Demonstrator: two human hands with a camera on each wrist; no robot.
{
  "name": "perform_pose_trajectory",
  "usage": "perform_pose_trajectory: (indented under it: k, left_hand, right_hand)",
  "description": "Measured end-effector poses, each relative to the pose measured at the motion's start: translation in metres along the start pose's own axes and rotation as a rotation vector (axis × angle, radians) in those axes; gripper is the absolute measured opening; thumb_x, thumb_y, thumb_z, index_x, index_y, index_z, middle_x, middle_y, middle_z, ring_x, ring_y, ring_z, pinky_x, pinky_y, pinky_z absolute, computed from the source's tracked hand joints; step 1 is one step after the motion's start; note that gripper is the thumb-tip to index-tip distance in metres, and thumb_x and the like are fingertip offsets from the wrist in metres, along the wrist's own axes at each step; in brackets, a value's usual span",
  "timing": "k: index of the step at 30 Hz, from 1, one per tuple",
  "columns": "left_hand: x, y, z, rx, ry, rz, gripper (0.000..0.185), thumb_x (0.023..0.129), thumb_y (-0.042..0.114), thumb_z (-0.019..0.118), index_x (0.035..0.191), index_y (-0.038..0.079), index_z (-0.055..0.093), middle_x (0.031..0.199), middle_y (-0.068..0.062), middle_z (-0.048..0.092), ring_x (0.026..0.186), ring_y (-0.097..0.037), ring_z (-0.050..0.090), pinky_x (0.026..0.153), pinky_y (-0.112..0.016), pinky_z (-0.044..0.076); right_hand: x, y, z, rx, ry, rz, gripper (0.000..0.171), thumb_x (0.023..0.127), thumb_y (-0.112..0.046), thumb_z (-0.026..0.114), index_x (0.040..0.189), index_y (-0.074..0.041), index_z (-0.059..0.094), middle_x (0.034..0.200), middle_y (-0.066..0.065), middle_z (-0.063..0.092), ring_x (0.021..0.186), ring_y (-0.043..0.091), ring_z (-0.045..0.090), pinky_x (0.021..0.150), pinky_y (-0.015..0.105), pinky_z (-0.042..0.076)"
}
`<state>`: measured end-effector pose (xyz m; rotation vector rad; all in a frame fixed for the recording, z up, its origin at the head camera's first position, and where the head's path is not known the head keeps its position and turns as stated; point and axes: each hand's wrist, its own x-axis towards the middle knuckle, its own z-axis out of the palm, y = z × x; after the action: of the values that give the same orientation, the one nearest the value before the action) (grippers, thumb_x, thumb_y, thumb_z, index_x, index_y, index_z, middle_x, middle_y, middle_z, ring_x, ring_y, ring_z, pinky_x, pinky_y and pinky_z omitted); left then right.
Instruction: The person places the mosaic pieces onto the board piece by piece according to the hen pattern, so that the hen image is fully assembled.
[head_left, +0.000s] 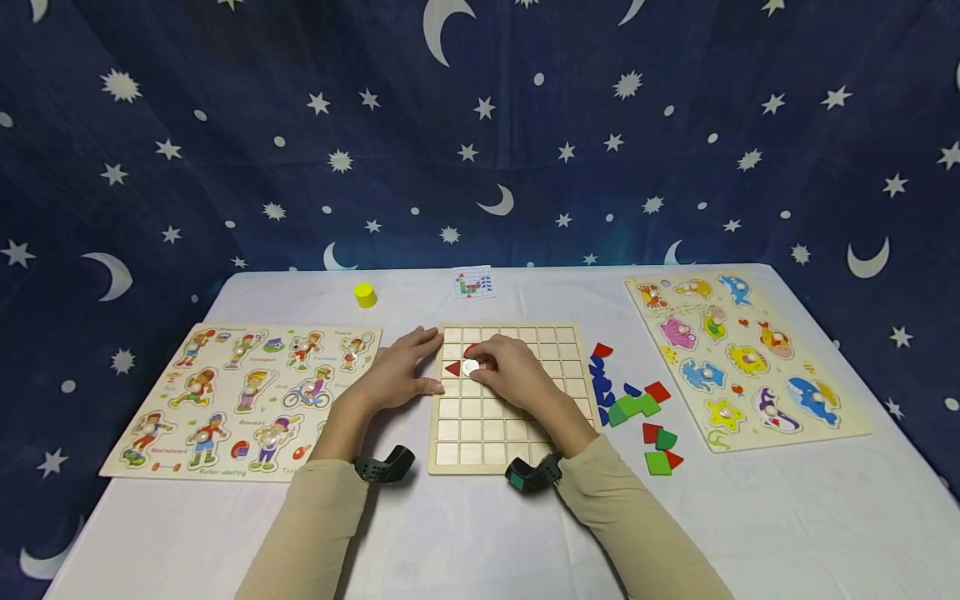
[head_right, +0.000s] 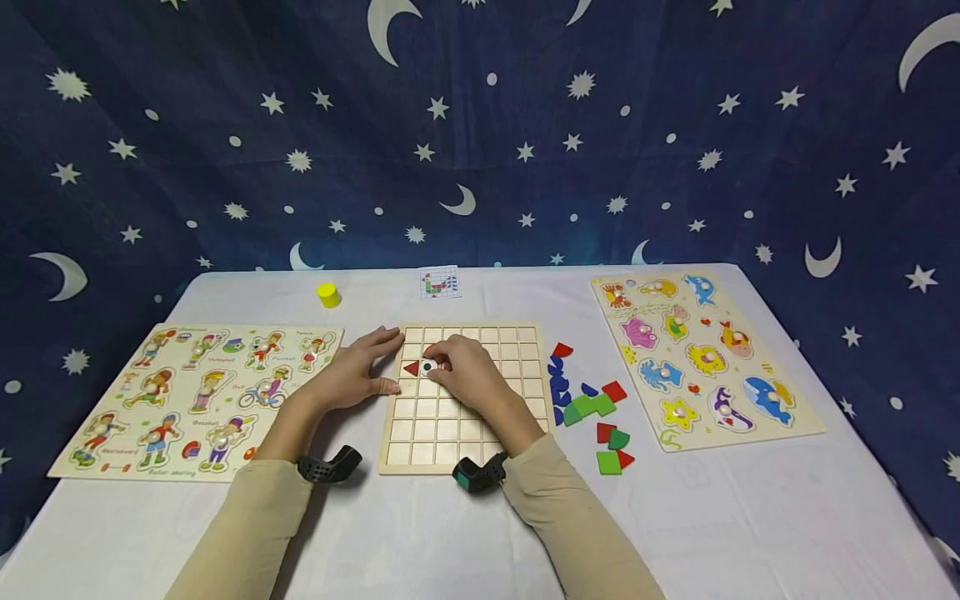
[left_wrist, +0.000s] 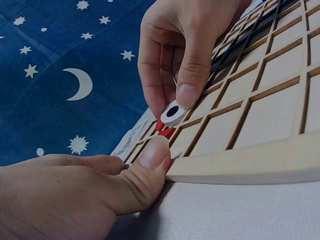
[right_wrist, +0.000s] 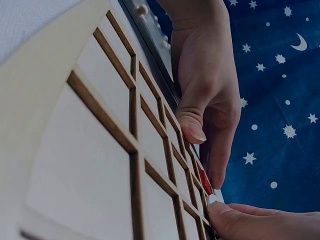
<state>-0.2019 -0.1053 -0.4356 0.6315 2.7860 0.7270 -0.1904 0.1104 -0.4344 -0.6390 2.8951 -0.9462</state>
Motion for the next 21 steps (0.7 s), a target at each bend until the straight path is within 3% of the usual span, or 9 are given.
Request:
perform_pose_trajectory:
  k: [21]
  left_hand:
    - [-0.0007, 0.0005, -0.0011, -0.006, -0.004, 0.007, 0.083, 0.078, 0.038, 0.074, 0.147, 0.013, 0.036, 0.156, -0.006, 0.028, 0.147, -0.03, 0.018, 0.11, -0.062, 0.021]
  right_hand:
    - [-0.0008, -0.0002, 0.0008, 0.03, 0.029, 0.03, 0.024, 0.084, -0.018, 0.072, 0.107, -0.012, 0.074, 0.094, 0.001, 0.064, 0.079, 0.011, 0.054, 0.071, 0.027, 0.045]
